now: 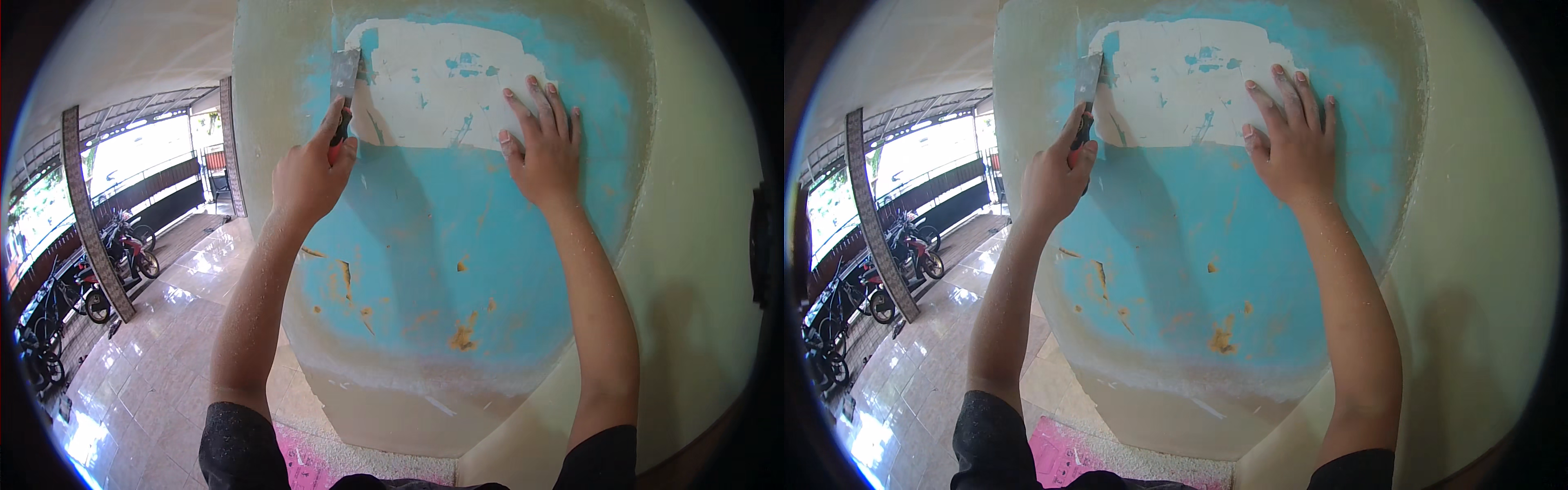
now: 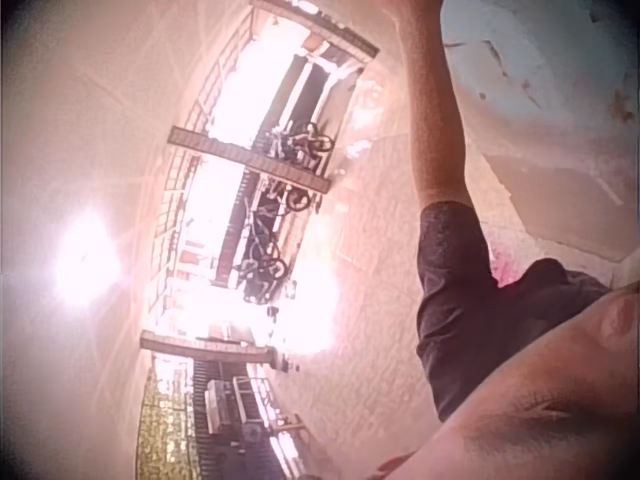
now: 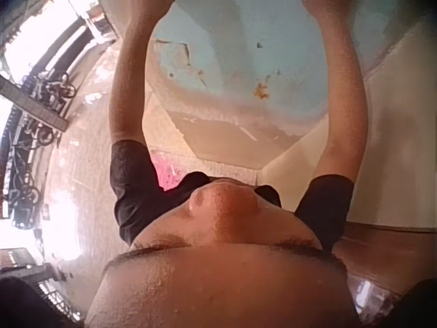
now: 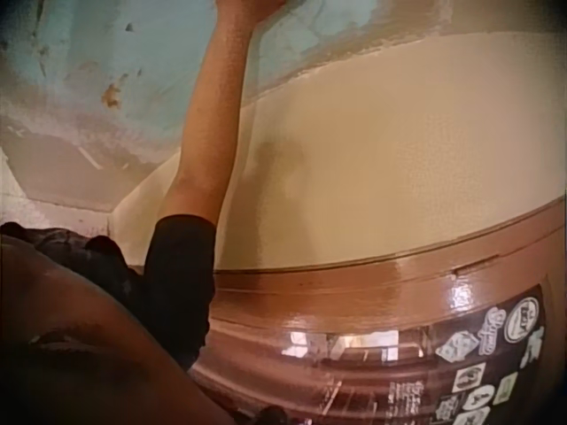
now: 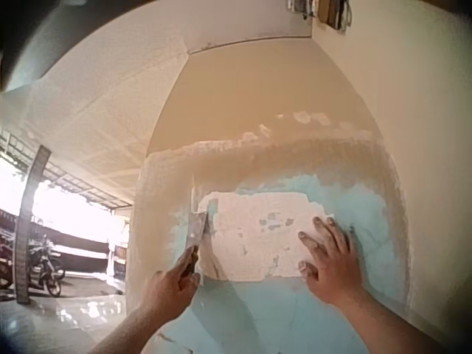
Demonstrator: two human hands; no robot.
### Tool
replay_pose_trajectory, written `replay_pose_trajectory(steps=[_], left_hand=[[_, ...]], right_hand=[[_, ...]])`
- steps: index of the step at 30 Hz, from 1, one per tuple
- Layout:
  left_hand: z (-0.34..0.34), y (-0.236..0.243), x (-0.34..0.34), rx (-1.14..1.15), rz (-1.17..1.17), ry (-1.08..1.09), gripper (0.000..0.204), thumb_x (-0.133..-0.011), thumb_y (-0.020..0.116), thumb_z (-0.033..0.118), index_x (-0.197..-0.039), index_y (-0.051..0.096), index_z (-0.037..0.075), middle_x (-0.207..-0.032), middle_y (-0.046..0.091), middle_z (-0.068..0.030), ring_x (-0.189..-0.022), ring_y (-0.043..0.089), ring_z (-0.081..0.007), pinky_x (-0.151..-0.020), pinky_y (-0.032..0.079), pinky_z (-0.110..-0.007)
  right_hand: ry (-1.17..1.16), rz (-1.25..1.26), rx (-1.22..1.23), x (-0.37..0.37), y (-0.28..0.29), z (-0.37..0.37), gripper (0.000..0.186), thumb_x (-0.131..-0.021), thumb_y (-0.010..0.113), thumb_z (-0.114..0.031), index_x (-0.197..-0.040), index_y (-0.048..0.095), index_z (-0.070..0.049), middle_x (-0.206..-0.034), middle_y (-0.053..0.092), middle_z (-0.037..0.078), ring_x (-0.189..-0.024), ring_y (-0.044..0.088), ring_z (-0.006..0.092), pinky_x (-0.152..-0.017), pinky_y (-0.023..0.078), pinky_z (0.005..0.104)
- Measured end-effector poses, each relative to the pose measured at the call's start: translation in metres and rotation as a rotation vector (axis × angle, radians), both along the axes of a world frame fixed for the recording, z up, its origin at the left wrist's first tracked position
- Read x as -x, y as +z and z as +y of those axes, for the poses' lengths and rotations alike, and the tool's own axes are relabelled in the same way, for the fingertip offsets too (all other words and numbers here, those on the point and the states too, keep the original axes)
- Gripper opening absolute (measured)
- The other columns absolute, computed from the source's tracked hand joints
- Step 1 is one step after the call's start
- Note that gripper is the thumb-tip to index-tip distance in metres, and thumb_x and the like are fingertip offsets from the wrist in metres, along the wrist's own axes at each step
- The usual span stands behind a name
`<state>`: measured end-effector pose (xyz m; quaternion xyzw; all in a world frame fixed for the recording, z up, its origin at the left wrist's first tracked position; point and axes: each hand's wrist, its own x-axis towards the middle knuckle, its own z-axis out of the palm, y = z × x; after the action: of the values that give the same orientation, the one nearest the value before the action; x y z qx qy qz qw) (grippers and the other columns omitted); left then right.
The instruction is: The person scrapes old paint or wallpaper from a wall using a putty knife.
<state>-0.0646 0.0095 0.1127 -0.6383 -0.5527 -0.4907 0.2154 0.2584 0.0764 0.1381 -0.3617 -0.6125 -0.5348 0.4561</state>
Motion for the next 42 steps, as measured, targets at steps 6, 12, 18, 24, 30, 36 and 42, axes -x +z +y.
replay_pose_trajectory(steps=[6,12,18,24,30,36,42], left_hand=[[-0.001,-0.082,-0.011,0.082,-0.101,-0.105,0.073,-0.094,0.062,0.021,-0.159,0.028,0.02,-0.128,0.067,-0.0147,-0.096,0.071,-0.0382,-0.084,0.056,-0.044],[0.005,-0.203,-0.016,0.038,-0.17,-0.228,0.08,-0.091,0.062,0.018,-0.16,0.022,0.023,-0.087,0.07,-0.0211,-0.078,0.069,-0.0413,-0.068,0.054,-0.048],[0.006,-0.119,-0.004,-0.019,-0.115,-0.179,0.074,-0.095,0.057,0.02,-0.16,0.023,0.024,-0.087,0.071,-0.0212,-0.076,0.069,-0.0425,-0.07,0.054,-0.049],[-0.012,-0.017,-0.004,0.039,-0.083,-0.074,0.063,-0.099,0.051,0.025,-0.158,0.028,0.025,-0.087,0.071,-0.0222,-0.077,0.069,-0.0434,-0.073,0.053,-0.053],[-0.009,-0.034,-0.006,-0.048,-0.02,-0.108,0.06,-0.1,0.049,0.024,-0.157,0.03,0.024,-0.081,0.07,-0.0216,-0.077,0.069,-0.0426,-0.073,0.054,-0.053],[-0.03,-0.001,-0.016,0.166,-0.061,0.001,0.058,-0.101,0.047,0.026,-0.157,0.031,0.023,-0.084,0.071,-0.0228,-0.078,0.07,-0.0423,-0.074,0.054,-0.053],[-0.015,-0.013,-0.017,-0.024,0.028,-0.015,0.057,-0.102,0.045,0.028,-0.156,0.032,0.02,-0.081,0.07,-0.0233,-0.075,0.069,-0.0438,-0.073,0.053,-0.055]], right_hand=[[-0.015,0.004,0.004,-0.002,-0.005,-0.003,0.055,-0.095,0.059,-0.038,-0.148,0.045,-0.032,-0.162,0.034,0.002,-0.15,0.028,0.0281,-0.12,0.019,0.0629],[-0.007,0.005,0.009,-0.002,-0.009,-0.002,0.055,-0.095,0.06,-0.037,-0.148,0.045,-0.032,-0.161,0.034,0.003,-0.15,0.028,0.029,-0.119,0.02,0.0632],[-0.018,-0.003,0.019,-0.005,-0.011,-0.006,0.056,-0.095,0.06,-0.036,-0.148,0.045,-0.031,-0.161,0.034,0.004,-0.15,0.028,0.03,-0.119,0.02,0.0642],[-0.007,-0.001,0.019,-0.003,-0.011,-0.003,0.056,-0.095,0.059,-0.036,-0.149,0.045,-0.031,-0.161,0.034,0.003,-0.151,0.027,0.0297,-0.119,0.02,0.0638],[-0.008,0.001,0.015,-0.004,-0.01,-0.005,0.056,-0.095,0.059,-0.036,-0.149,0.045,-0.031,-0.161,0.034,0.003,-0.151,0.027,0.0297,-0.119,0.02,0.0638],[-0.003,0.001,0.011,-0.004,-0.011,-0.004,0.056,-0.095,0.06,-0.036,-0.148,0.045,-0.031,-0.161,0.035,0.002,-0.15,0.028,0.0291,-0.119,0.02,0.0638],[-0.007,-0.005,0.001,-0.003,-0.012,-0.003,0.056,-0.094,0.061,-0.035,-0.148,0.046,-0.031,-0.161,0.035,0.002,-0.15,0.028,0.0288,-0.119,0.02,0.0638]])
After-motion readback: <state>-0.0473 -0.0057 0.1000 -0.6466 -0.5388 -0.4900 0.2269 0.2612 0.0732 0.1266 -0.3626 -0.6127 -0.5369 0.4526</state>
